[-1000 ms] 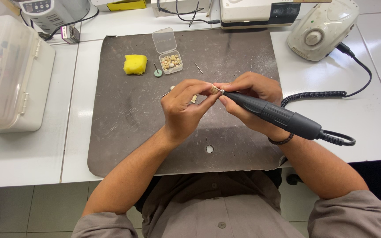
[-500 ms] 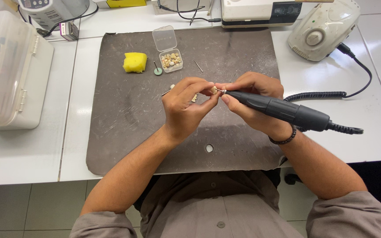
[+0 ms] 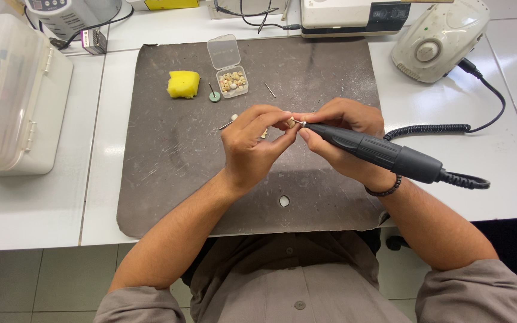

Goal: The person holds a small dental crown or prosthetic tooth in one hand and grinds and shapes it with a handheld rotary grinding tool, periodically pausing to reposition or check the piece and setting it down on the work mat before picking up another piece to continue grinding.

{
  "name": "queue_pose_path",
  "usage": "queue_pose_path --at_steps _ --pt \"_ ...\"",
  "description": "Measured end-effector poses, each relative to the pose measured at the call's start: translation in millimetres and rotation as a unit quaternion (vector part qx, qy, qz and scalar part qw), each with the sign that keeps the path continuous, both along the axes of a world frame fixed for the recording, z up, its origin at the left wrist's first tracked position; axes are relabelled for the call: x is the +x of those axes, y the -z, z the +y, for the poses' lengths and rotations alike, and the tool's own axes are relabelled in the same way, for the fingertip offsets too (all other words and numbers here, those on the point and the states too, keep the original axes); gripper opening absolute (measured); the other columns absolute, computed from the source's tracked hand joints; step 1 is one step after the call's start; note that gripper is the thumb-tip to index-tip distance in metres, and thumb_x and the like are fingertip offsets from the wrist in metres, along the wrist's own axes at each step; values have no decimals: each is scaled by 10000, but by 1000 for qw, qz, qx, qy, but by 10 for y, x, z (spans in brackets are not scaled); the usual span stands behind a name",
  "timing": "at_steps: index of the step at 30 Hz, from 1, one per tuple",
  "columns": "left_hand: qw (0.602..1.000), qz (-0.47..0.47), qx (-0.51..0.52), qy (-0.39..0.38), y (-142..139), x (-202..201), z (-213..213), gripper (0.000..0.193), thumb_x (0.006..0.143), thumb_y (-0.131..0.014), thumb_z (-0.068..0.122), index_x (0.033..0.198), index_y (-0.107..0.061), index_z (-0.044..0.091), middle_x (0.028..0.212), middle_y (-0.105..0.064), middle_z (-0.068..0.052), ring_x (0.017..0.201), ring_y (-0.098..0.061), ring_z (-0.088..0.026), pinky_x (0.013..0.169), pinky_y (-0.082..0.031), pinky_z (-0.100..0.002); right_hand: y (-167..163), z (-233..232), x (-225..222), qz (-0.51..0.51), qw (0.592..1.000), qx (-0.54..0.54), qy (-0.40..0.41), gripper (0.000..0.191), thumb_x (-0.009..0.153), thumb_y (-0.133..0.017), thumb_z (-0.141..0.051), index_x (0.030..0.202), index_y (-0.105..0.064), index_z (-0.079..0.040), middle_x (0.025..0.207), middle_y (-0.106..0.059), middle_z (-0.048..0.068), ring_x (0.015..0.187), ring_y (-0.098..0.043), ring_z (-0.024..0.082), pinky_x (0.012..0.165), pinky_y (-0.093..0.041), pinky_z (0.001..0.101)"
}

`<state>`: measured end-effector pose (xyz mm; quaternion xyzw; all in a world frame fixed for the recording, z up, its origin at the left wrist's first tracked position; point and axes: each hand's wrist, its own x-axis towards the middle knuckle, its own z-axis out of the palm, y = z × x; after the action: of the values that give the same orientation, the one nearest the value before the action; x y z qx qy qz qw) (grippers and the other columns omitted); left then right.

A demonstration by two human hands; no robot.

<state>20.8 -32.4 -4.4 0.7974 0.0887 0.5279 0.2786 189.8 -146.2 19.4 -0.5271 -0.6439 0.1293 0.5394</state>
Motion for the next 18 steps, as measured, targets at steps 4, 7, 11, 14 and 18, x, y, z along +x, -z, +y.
queue_pose_path --at_steps 4,7,11,14,18 --pt "1000 -7 -2 -7 0 -6 -17 240 858 -860 -9 1051 -724 35 1012 -732 -79 873 -769 -151 738 -670 -250 -4 -12 -6 -5 1000 8 7 146 928 -813 -76 1037 -719 -54 980 -745 56 791 -679 56 665 -540 181" --pt "1000 -4 1 -2 -7 -3 -19 237 868 -858 -6 1056 -722 38 1020 -729 -78 885 -770 -151 747 -678 -248 -15 -23 -7 -7 1000 -4 -5 148 920 -808 -74 1041 -724 -55 997 -751 60 798 -686 58 665 -543 186" --pt "1000 -9 2 -6 -14 -5 -29 233 866 -865 -2 1046 -724 40 1011 -729 -74 872 -765 -148 728 -667 -249 -17 -24 -26 13 1000 -5 2 138 937 -805 -79 1042 -718 -61 1000 -743 55 815 -695 54 680 -564 186" --pt "1000 -6 3 -6 -24 -5 -19 233 867 -864 -2 1050 -724 40 1014 -727 -72 875 -764 -147 732 -668 -249 -21 -15 -18 -1 1000 5 -2 147 932 -808 -63 1049 -721 -55 1005 -748 60 811 -691 61 683 -559 191" --pt "1000 -8 0 -6 -24 -15 -28 235 863 -857 -11 1051 -725 37 1017 -726 -74 877 -764 -148 735 -665 -256 -2 -20 -14 -27 1000 6 8 157 906 -814 -41 1031 -719 -49 972 -745 67 770 -674 75 655 -536 204"
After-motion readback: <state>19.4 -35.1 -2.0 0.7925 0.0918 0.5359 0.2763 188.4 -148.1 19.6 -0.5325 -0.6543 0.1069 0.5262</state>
